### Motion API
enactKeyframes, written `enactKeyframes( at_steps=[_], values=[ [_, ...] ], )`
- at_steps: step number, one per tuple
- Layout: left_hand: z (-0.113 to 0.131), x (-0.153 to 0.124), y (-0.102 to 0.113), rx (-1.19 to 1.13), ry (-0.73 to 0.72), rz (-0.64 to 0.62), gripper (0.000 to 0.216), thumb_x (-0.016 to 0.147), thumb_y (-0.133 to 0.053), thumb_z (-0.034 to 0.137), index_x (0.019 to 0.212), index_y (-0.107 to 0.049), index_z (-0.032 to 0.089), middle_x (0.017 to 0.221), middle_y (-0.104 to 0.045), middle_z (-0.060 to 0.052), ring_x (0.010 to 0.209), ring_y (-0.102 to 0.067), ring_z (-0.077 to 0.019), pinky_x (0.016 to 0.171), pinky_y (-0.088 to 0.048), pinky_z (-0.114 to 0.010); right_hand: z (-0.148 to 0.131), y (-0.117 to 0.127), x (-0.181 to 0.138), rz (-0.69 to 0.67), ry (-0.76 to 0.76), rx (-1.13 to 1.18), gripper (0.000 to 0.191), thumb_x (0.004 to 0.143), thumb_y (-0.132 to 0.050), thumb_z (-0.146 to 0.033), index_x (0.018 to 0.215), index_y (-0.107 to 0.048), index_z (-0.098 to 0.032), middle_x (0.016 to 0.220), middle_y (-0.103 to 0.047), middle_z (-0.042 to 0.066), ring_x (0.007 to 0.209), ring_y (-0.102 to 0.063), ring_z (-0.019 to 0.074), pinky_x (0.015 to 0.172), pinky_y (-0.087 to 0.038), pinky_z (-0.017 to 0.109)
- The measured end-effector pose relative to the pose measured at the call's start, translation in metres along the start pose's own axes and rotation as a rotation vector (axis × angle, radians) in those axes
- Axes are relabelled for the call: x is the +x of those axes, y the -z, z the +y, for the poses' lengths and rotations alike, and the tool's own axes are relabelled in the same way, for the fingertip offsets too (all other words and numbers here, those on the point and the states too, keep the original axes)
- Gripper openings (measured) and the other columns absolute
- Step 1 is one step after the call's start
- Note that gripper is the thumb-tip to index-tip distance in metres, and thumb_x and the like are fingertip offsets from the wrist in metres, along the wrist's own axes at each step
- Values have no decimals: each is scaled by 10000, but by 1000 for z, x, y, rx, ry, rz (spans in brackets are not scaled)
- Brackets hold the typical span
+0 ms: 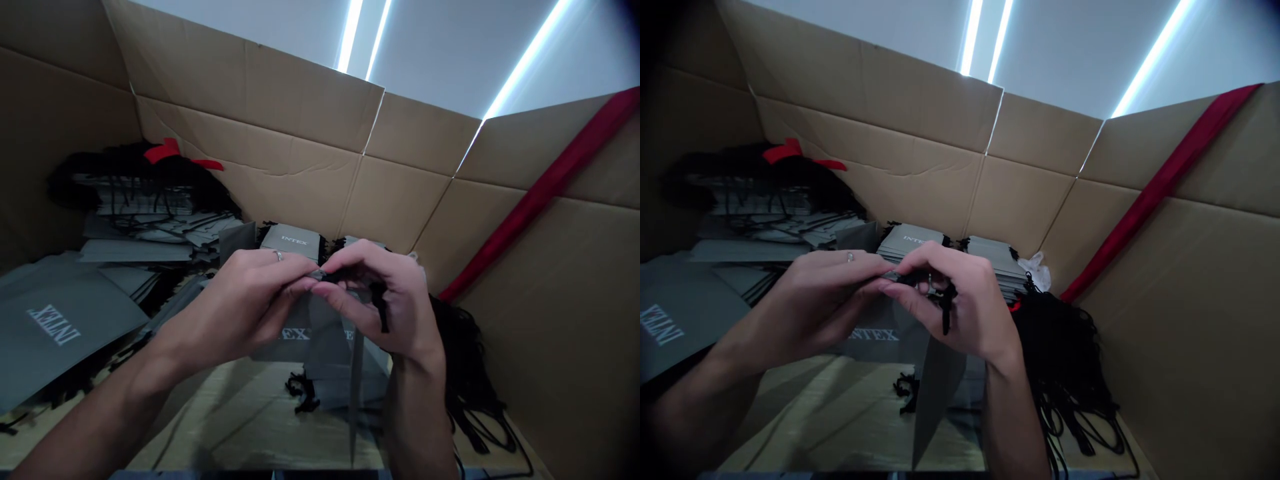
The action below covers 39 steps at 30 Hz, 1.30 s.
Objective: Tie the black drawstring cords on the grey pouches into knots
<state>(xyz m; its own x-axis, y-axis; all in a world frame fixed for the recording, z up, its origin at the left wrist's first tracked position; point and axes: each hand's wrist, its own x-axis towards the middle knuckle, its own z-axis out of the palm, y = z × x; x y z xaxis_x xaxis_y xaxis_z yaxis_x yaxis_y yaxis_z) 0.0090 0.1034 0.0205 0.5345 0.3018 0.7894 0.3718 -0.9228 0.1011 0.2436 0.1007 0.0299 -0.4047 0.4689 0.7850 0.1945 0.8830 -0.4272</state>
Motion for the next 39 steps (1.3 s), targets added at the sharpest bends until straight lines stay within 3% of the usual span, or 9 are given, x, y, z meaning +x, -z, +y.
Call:
enactKeyframes(
  at_steps=[3, 7, 12, 19, 23, 31, 35, 39],
  values=[
    [1, 0, 1, -78, -45, 13, 151, 1103, -577, 84, 1068, -692, 176, 842, -691, 8, 673, -557, -109, 625, -417, -249, 0, 2, -2, -9, -48, 116, 336, 822, -963, -29, 1013, -772, -229, 832, -707, -71, 639, -529, 64, 588, -428, 198],
    [0, 1, 1, -167, -101, 67, 271, 1021, -577, -19, 1132, -729, 176, 816, -685, 11, 676, -596, -104, 629, -441, -233, 6, 1, -4, -25, -83, 337, 339, 786, -988, -39, 993, -791, -221, 845, -727, -35, 644, -532, 88, 568, -413, 228],
    [0, 1, 4, -348, -112, 66, 176, 1044, -679, 77, 1124, -760, 210, 693, -627, 42, 523, -460, -92, 518, -361, -244, 9, -6, 0, -3, -91, 593, 296, 769, -1029, -119, 922, -797, -221, 768, -718, -28, 607, -573, 110, 553, -445, 252],
    [7, -1, 11, -152, 12, 55, 85, 1059, -677, 154, 1055, -727, 223, 709, -671, 29, 522, -537, -103, 509, -366, -258, -7, -4, 6, -2, -129, 457, 354, 753, -1055, -116, 1005, -825, -212, 791, -730, -46, 557, -508, 56, 484, -405, 179],
    [9, 1, 8, -104, -12, 71, 73, 1070, -660, 164, 1053, -711, 214, 796, -743, 10, 595, -635, -114, 551, -417, -256, -4, -4, 3, -31, -121, 458, 368, 786, -1038, -103, 1062, -823, -217, 828, -755, -40, 604, -603, 71, 530, -465, 180],
    [11, 0, 6, -19, -64, 137, 91, 1053, -668, 127, 1092, -711, 198, 871, -775, -2, 680, -671, -122, 620, -461, -269, -10, 3, 0, 48, -184, 336, 285, 825, -1023, -162, 1020, -822, -217, 693, -601, -72, 564, -465, 67, 497, -378, 198],
    [9, -1, 5, 18, -37, 132, 109, 1061, -670, 151, 1147, -718, 200, 875, -768, 8, 696, -667, -116, 646, -468, -268, -10, 4, 0, 52, -193, 247, 183, 886, -974, -167, 970, -819, -215, 732, -659, -49, 588, -494, 72, 519, -385, 204],
    [8, 1, 5, -1, -16, 118, 78, 1070, -666, 133, 1083, -707, 198, 817, -699, 37, 662, -587, -96, 649, -444, -243, -7, 7, -1, 32, -176, 199, 181, 902, -965, -177, 998, -816, -214, 803, -715, -30, 630, -568, 89, 560, -441, 212]
  ],
)
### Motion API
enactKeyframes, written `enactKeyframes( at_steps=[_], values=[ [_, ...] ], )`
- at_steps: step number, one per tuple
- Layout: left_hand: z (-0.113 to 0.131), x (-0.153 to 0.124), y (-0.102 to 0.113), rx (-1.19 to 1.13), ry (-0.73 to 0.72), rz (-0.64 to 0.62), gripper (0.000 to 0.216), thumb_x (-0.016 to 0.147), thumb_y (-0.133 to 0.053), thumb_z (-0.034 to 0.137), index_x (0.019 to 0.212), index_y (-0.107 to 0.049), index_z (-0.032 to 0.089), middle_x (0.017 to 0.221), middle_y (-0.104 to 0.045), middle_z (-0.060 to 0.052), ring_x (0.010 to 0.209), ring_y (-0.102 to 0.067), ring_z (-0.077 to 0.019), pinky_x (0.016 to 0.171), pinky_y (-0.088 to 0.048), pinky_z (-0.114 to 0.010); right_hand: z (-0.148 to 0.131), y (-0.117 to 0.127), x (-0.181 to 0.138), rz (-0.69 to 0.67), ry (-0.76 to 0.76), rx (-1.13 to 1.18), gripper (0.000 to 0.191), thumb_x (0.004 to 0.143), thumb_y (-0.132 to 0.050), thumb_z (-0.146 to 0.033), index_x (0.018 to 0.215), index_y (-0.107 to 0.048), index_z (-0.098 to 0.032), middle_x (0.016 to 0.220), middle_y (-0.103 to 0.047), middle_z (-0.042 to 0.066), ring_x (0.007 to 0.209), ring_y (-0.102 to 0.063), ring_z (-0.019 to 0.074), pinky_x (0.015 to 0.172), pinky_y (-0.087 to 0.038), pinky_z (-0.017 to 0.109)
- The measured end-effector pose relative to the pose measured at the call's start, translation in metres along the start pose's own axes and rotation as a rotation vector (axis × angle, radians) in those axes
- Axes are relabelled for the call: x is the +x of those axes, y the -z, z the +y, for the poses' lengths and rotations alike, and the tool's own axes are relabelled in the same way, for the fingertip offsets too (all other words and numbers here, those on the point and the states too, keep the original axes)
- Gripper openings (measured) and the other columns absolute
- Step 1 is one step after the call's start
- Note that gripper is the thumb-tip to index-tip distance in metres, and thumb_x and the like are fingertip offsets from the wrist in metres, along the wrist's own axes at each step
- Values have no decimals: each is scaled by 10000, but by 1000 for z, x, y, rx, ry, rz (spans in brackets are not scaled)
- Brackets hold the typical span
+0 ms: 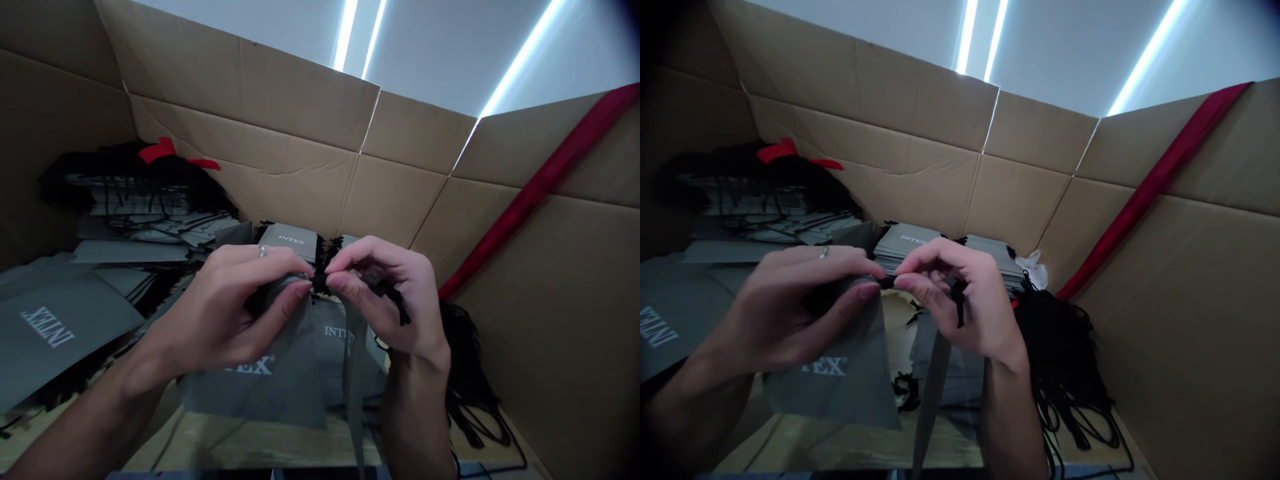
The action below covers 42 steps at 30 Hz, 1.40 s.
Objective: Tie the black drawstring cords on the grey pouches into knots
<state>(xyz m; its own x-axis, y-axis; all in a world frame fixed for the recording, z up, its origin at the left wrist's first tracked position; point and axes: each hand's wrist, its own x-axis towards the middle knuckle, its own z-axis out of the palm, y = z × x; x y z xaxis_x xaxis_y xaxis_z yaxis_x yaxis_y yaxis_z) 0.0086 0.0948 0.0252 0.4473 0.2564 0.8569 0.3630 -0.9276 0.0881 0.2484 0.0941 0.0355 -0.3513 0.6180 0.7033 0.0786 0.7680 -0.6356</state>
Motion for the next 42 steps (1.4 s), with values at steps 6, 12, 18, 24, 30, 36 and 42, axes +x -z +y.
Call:
enactKeyframes(
  at_steps=[6, 12, 18, 24, 30, 36, 42],
  values=[
    [0, 3, -1, -87, 53, -69, 156, 1109, -627, 164, 962, -680, 167, 732, -602, 44, 604, -471, -90, 578, -377, -238, 14, -6, 2, -43, 97, -6, 366, 837, -1036, -299, 1129, -825, -236, 940, -771, 4, 666, -603, 118, 588, -473, 254],
    [-6, 7, 0, -254, 154, -225, 272, 1137, -596, 216, 888, -688, 160, 654, -462, 72, 545, -351, -73, 492, -299, -215, 15, -10, 4, -44, 119, -56, 236, 899, -991, -308, 990, -791, -220, 735, -649, -46, 593, -497, 101, 587, -419, 260],
    [-6, 11, 2, -405, 159, -249, 306, 1128, -567, 194, 852, -693, 151, 673, -477, 48, 589, -376, -90, 521, -337, -216, 12, -9, 4, -87, 163, -3, 221, 918, -967, -255, 1001, -766, -216, 868, -715, -18, 667, -560, 106, 601, -436, 243],
    [-2, 8, -3, -352, 130, -124, 312, 1103, -603, 179, 799, -668, 150, 656, -530, 32, 581, -424, -91, 535, -361, -220, 9, -14, 2, -16, 202, -23, 149, 969, -903, -235, 1104, -840, -239, 931, -801, 11, 687, -644, 130, 615, -502, 263],
    [-3, 12, -8, -420, 319, -154, 327, 1149, -582, 293, 924, -771, 148, 739, -644, 10, 640, -504, -103, 565, -407, -182, 6, -18, 5, 96, 322, -216, 247, 1015, -771, -100, 1141, -896, -272, 965, -849, 28, 846, -733, 186, 801, -591, 326],
    [-8, 10, -10, -782, 497, -350, 528, 1163, -557, 513, 808, -683, 144, 635, -360, 34, 562, -263, -100, 446, -201, -218, 7, -15, 5, 81, 262, -156, 99, 993, -827, -156, 1002, -880, -239, 896, -844, 18, 732, -713, 162, 731, -590, 306],
    [-7, 8, -12, -870, 542, -274, 487, 1067, -734, 444, 709, -546, 174, 638, -342, 32, 577, -289, -99, 461, -225, -223, 7, -18, 8, 90, 195, -24, 83, 946, -932, -254, 945, -859, -215, 877, -842, 18, 713, -721, 144, 655, -582, 249]
  ],
)
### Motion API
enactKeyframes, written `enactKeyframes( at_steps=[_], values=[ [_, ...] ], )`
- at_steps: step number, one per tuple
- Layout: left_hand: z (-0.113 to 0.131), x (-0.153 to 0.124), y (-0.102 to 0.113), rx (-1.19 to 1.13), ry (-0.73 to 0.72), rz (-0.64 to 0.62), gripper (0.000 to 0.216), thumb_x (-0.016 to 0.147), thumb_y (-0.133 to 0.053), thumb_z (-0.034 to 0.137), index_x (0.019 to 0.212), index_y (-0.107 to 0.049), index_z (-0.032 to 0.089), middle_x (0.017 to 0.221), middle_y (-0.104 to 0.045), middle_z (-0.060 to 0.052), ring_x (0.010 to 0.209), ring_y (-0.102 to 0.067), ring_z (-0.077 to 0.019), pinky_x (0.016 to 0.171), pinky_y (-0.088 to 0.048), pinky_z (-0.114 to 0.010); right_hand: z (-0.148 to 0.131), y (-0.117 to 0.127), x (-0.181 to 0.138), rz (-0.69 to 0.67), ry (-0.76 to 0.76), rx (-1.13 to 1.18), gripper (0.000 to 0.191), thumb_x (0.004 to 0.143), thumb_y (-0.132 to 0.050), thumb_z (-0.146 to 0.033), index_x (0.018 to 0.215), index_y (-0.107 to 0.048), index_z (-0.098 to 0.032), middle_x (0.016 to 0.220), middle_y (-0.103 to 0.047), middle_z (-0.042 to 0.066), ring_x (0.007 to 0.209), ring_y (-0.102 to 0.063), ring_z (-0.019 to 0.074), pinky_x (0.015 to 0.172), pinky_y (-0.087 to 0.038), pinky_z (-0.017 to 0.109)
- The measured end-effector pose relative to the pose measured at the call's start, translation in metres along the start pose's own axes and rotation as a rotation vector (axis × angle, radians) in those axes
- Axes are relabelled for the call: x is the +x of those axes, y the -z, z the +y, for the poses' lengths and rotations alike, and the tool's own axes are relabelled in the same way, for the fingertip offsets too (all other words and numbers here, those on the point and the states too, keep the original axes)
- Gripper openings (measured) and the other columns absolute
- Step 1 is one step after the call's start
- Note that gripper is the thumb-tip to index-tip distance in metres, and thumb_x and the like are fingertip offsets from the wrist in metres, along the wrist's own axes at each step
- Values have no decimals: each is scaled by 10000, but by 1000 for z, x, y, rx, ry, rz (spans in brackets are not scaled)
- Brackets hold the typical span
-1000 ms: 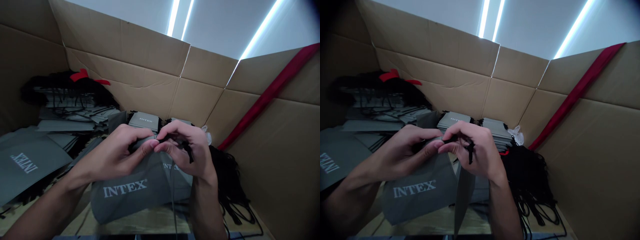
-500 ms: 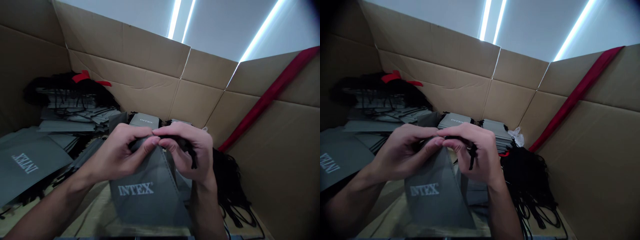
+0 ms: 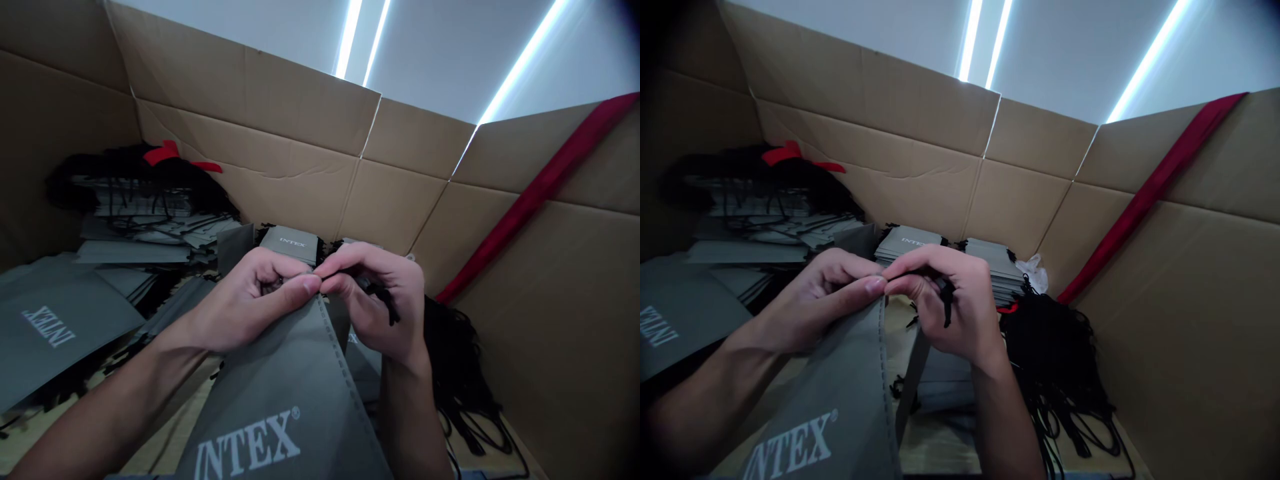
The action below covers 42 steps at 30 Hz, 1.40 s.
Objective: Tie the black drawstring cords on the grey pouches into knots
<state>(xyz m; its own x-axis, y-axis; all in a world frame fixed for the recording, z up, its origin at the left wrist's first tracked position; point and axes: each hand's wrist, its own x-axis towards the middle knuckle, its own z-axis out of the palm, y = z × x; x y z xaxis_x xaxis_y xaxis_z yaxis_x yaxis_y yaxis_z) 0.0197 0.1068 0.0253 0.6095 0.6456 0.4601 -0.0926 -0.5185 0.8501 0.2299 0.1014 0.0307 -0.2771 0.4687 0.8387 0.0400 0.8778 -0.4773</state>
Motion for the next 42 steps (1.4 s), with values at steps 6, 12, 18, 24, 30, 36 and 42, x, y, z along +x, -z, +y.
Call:
enactKeyframes(
  at_steps=[6, 12, 18, 24, 30, 36, 42],
  values=[
    [0, -4, -3, 97, -179, 93, 513, 1127, -595, 318, 660, -430, 182, 608, -266, 37, 523, -217, -91, 443, -149, -258, 5, -12, 2, 42, -40, 103, 225, 930, -952, -414, 887, -850, -218, 828, -813, 33, 695, -709, 157, 614, -583, 259],
    [9, -8, -5, 203, -313, 85, 444, 1136, -531, 178, 704, -427, 182, 626, -264, 49, 517, -224, -79, 449, -177, -251, 6, -18, -1, 50, -58, 235, 243, 972, -910, -425, 886, -817, -217, 842, -801, 39, 729, -724, 162, 647, -591, 276],
    [15, -7, 0, 523, -359, 133, 353, 1128, -594, 182, 777, -561, 170, 661, -427, 57, 575, -370, -76, 508, -314, -205, -3, -8, -2, 31, 17, 15, 19, 1018, -847, -244, 1007, -831, -241, 946, -810, 29, 820, -724, 163, 722, -581, 282],
    [6, -7, 3, 659, -366, 244, 198, 1130, -652, 227, 956, -726, 168, 779, -693, 21, 645, -571, -96, 592, -427, -202, -6, -2, -3, 29, 27, -184, 78, 999, -867, -255, 1018, -793, -236, 943, -772, 26, 768, -671, 165, 689, -533, 302],
    [-7, -6, -2, 769, -514, 319, 101, 1130, -636, 187, 1099, -731, 169, 903, -780, -6, 722, -683, -106, 675, -485, -214, -5, 1, -4, -53, -42, -274, 267, 945, -932, -261, 984, -671, -218, 795, -603, -57, 641, -498, 95, 612, -405, 258],
    [-4, -2, -15, 578, -407, 501, 104, 1054, -627, 157, 1079, -720, 197, 898, -762, 11, 718, -689, -120, 679, -549, -232, -7, -8, -3, -47, 42, -458, 201, 1086, -738, -264, 945, -606, -208, 785, -553, -58, 658, -480, 89, 655, -399, 237],
    [-15, 6, -26, 446, -367, 885, 312, 1157, -577, 244, 869, -690, 204, 613, -539, 44, 513, -464, -99, 472, -370, -254, -4, -32, -5, -185, 54, -537, 293, 1129, -565, -263, 863, -444, -242, 784, -527, -23, 696, -474, 137, 682, -372, 300]
  ],
)
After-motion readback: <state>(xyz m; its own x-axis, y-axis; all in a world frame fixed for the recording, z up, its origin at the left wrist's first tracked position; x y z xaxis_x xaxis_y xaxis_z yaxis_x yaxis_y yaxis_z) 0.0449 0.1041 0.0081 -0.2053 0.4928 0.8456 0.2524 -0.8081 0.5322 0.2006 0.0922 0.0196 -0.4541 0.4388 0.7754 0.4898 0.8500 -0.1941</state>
